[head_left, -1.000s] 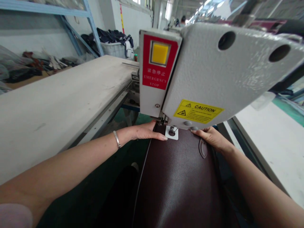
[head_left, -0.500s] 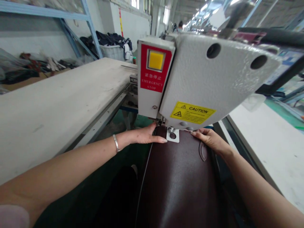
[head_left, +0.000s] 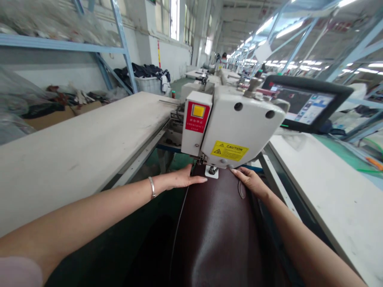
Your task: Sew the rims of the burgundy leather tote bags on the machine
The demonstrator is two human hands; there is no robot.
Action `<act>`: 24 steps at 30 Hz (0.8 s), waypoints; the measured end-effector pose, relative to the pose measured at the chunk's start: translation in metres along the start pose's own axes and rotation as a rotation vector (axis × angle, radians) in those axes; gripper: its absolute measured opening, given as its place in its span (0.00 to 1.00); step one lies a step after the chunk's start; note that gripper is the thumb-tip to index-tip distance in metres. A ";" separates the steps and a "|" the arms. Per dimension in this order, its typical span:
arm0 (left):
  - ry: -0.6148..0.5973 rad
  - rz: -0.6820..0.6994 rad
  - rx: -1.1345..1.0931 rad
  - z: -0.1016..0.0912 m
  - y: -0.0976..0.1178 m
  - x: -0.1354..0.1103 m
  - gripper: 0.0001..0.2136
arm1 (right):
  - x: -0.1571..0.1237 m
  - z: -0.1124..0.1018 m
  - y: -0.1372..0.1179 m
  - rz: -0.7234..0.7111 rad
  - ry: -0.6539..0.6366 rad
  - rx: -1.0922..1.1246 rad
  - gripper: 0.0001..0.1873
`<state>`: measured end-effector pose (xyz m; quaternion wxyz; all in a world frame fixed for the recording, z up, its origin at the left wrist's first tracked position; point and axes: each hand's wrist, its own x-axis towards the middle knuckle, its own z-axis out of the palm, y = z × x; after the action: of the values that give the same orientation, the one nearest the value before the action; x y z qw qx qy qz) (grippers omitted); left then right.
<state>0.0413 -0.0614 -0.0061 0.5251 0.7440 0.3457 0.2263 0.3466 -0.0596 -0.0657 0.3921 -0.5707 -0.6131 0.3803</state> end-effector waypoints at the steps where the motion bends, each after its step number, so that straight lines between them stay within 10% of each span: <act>1: -0.011 -0.006 -0.026 0.004 0.002 -0.005 0.35 | 0.000 0.000 -0.001 0.014 0.001 -0.028 0.30; 15: 0.132 -0.332 -0.359 0.043 0.001 -0.036 0.33 | -0.033 0.010 0.003 0.111 0.116 -0.122 0.30; 22: 0.131 -0.333 -0.324 0.089 0.015 -0.115 0.27 | -0.109 0.045 0.003 0.038 0.191 -0.021 0.30; 24: 0.325 -0.442 -0.059 0.109 0.026 -0.137 0.22 | -0.141 0.053 -0.004 0.033 0.272 -0.038 0.28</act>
<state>0.0347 -0.2377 -0.0157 0.5206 0.5889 0.5727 0.2327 0.3022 -0.2016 -0.0903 0.4543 -0.6343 -0.5520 0.2942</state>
